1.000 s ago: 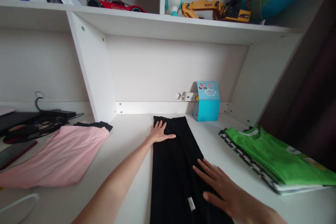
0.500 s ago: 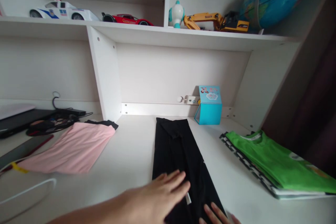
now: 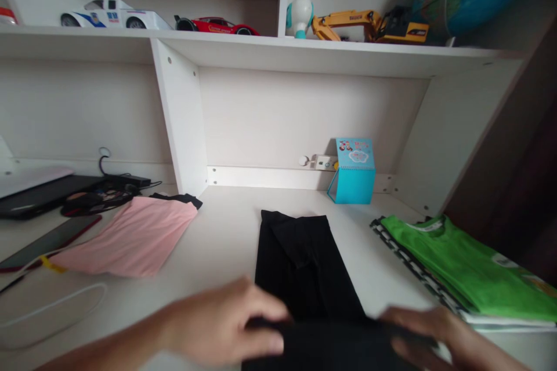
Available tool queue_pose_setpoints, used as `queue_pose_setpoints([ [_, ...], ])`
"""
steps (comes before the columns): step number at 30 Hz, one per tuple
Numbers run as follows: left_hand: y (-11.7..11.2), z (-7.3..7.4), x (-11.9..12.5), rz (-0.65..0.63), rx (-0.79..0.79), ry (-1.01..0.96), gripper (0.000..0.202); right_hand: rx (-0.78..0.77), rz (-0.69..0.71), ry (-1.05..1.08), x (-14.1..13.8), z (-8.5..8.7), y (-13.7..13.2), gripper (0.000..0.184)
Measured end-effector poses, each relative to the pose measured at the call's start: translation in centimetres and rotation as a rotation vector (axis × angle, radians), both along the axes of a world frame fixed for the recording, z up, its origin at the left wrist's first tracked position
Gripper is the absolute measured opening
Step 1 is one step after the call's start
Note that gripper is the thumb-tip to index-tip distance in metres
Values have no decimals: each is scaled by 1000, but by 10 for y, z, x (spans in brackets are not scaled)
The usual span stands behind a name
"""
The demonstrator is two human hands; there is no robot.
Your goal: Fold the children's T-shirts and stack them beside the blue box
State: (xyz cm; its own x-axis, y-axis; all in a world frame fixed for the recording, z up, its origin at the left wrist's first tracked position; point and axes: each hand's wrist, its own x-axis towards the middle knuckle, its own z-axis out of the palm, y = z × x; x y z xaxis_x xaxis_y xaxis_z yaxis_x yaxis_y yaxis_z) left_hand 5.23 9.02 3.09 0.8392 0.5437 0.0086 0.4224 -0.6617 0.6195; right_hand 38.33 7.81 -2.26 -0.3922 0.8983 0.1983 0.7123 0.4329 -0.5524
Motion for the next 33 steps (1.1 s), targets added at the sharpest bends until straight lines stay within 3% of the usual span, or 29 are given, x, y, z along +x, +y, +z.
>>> queue_pose_setpoints([
  [2, 54, 12, 7, 113, 3, -59, 24, -78, -40, 67, -4, 22, 40, 31],
  [4, 114, 5, 14, 222, 13, -139, 20, -170, -81, 167, -13, 26, 94, 27],
  [7, 184, -33, 24, 519, -182, -176, 19, -239, -223, 159, -30, 2, 167, 24],
  [9, 208, -60, 28, 598, -238, -165, 19, -279, -282, 120, -37, -22, 194, 23],
  [11, 218, -77, 29, 618, -240, -157, 19, -291, -320, 80, -40, -40, 205, 24],
  [13, 221, -82, 26, 614, -228, -155, 20, -267, -349, 50, -39, -50, 207, 26],
  [19, 236, -77, 20, 623, -51, -102, 14, -121, -511, -45, -34, -57, 210, 26],
  [23, 239, -93, 23, 674, 112, -44, 10, -35, -590, -77, -39, -67, 209, 29],
  [27, 239, -106, 22, 675, 156, -23, 21, -37, -610, -47, -45, -75, 206, 30],
  [30, 238, -99, 21, 657, 155, -17, 29, -60, -603, -3, -45, -69, 205, 26],
  [33, 229, -70, 25, 596, 190, -55, 20, 22, -601, 83, -37, -44, 200, 22],
])
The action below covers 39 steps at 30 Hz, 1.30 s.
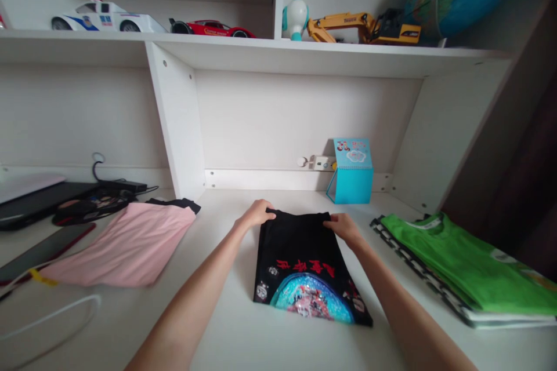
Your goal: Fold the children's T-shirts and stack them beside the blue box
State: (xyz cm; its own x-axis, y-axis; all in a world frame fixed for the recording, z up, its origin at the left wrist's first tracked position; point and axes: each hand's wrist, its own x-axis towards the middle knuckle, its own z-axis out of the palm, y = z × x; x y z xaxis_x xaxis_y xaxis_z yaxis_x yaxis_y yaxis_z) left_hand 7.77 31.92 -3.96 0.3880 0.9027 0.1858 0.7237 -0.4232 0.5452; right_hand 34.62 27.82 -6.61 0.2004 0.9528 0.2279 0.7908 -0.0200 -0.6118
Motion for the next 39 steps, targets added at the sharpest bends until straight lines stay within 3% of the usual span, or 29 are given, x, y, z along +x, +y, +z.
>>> queue_pose_setpoints([
  [3, -23, 46, 7, -30, 252, -162, 21, 225, -25, 54, 10, 47, -20, 17],
  [6, -49, 87, 7, -46, 493, -372, 22, 509, 15, 91, 8, 92, -62, 22],
  [9, -59, 99, -4, -147, 430, -396, 20, 778, 160, -9, -14, 110, -115, 14],
  [10, -58, 97, -10, -191, 360, -368, 20, 796, 241, -65, -24, 108, -132, 12],
  [12, -50, 85, -23, -233, 165, -228, 23, 639, 490, -170, -42, 98, -163, 16],
  [15, -38, 69, -39, -66, -136, 195, 41, 131, 909, -237, -57, 82, -192, 25],
  [17, -38, 65, -41, 33, -209, 386, 51, -68, 1006, -217, -54, 77, -195, 27],
  [20, -53, 70, -26, -38, -134, 329, 49, -24, 835, -183, -36, 66, -169, 31],
  [23, -78, 71, 5, -219, -88, 272, 47, 81, 574, -307, -8, 37, -123, 39],
  [26, -97, 57, 37, -379, -92, 346, 42, 43, 552, -443, 14, 0, -93, 44],
  [28, -103, 42, 53, -380, -115, 422, 38, 10, 514, -531, 17, -15, -95, 44],
  [30, -103, 25, 63, -322, -143, 495, 35, -17, 364, -675, 8, -17, -113, 44],
  [33, -95, 3, 69, -224, -84, 537, 37, -44, 214, -829, -19, -2, -150, 43],
  [36, -84, -15, 68, -152, 77, 513, 42, -69, 312, -740, -39, 14, -174, 34],
  [39, -73, -30, 65, -105, 162, 436, 47, -11, 377, -624, -40, 13, -171, 41],
])
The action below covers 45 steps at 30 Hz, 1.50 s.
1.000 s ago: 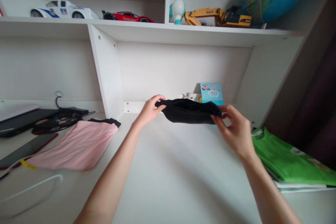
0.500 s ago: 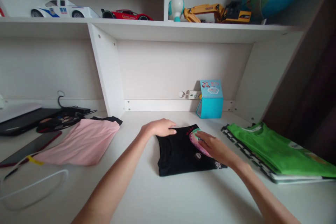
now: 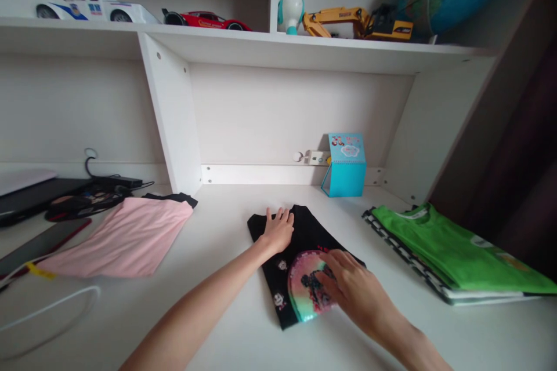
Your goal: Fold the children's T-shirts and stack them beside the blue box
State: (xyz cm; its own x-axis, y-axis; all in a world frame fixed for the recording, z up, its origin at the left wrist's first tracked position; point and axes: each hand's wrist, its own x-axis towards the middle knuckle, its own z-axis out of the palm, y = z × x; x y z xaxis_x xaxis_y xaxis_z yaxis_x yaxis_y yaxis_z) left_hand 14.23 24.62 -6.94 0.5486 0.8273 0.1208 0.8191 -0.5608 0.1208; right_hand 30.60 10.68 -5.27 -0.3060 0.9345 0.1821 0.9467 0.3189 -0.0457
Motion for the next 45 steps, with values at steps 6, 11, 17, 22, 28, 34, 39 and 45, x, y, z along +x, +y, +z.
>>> queue_pose_setpoints([
  [6, 14, -17, -5, -72, -99, -74, 57, -150, 107, 94, 3, -33, 13, 57],
  [11, 17, -10, -5, -96, -75, -31, 51, -238, 89, 191, 2, -20, 12, 60],
  [17, 1, 25, -56, 305, -15, 30, 37, -66, -231, 197, 51, -8, 33, 45],
  [22, -33, 30, -81, 198, -197, -17, 30, -128, -254, 191, 55, -24, 55, 29],
  [28, -62, 18, -62, 145, -327, -368, 29, -115, -277, 203, 37, -26, 66, 16],
  [34, -73, 7, -40, 57, -715, -933, 61, -67, -285, 226, 53, -17, 52, 19],
  [39, -70, 23, 14, -64, -393, -935, 60, 117, -344, 215, 99, 9, 46, 24],
  [45, -62, 71, 120, -184, -192, -917, 51, 370, -528, 131, 220, 55, 50, 24],
])
